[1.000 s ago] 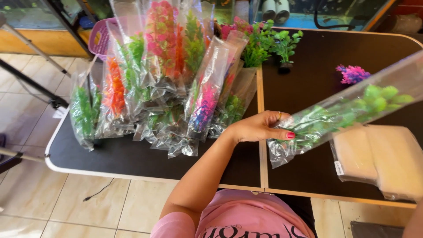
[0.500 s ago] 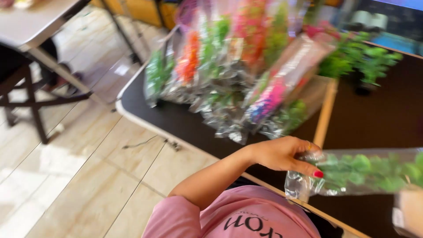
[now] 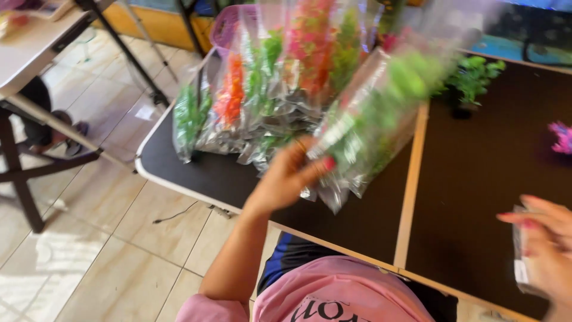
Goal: The person picks up artificial aquarium plants and places them into individual clear plastic sleeves, smoothing the sleeves once filled.
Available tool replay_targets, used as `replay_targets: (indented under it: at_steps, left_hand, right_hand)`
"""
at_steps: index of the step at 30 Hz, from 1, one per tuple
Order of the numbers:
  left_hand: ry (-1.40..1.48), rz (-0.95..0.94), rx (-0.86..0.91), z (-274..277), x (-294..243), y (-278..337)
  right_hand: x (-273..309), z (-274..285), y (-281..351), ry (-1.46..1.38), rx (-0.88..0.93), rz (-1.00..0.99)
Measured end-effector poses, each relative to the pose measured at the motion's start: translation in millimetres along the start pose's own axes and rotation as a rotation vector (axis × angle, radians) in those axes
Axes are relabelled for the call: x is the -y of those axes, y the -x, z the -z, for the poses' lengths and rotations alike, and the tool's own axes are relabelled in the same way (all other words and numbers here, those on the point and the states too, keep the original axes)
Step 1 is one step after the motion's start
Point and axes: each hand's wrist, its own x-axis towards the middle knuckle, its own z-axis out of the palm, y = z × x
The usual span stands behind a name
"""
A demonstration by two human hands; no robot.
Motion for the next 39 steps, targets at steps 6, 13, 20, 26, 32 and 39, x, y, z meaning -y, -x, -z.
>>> replay_targets:
  at_steps: [6, 13, 20, 26, 32, 39]
  left_hand:
    - [-0.469, -0.032, -0.439, 3.1, -24.9, -79.4]
    - [-1.431, -0.122, -0.686, 5.7, 48.5, -131.6]
    - [-1.516, -0.378, -0.279, -16.9, 44.5, -120.9]
    - [-1.631, -0.328, -0.353, -9.7, 74.4, -126.0]
    - [-1.62, -0.261, -0.377, -18.2, 68.6, -124.9]
    - [-1.459, -0.31, -0.353, -27.4, 47.1, -114.0]
  right_hand:
    - [11.8, -70.3, 20.3, -0.053, 0.105, -0.027]
    - [1.1, -100.7, 28.0, 0.027, -0.038, 0.009]
    - [-1.3, -103.3, 29.9, 0.11, -0.067, 0.045]
    - [0.6, -103.5, 30.2, 0.127, -0.075, 0.086]
    - [-1.5, -103.8, 32.4, 0.124, -0.082, 0.112]
    - [-2.8, -104.7, 33.3, 0.115, -0.089, 0.128]
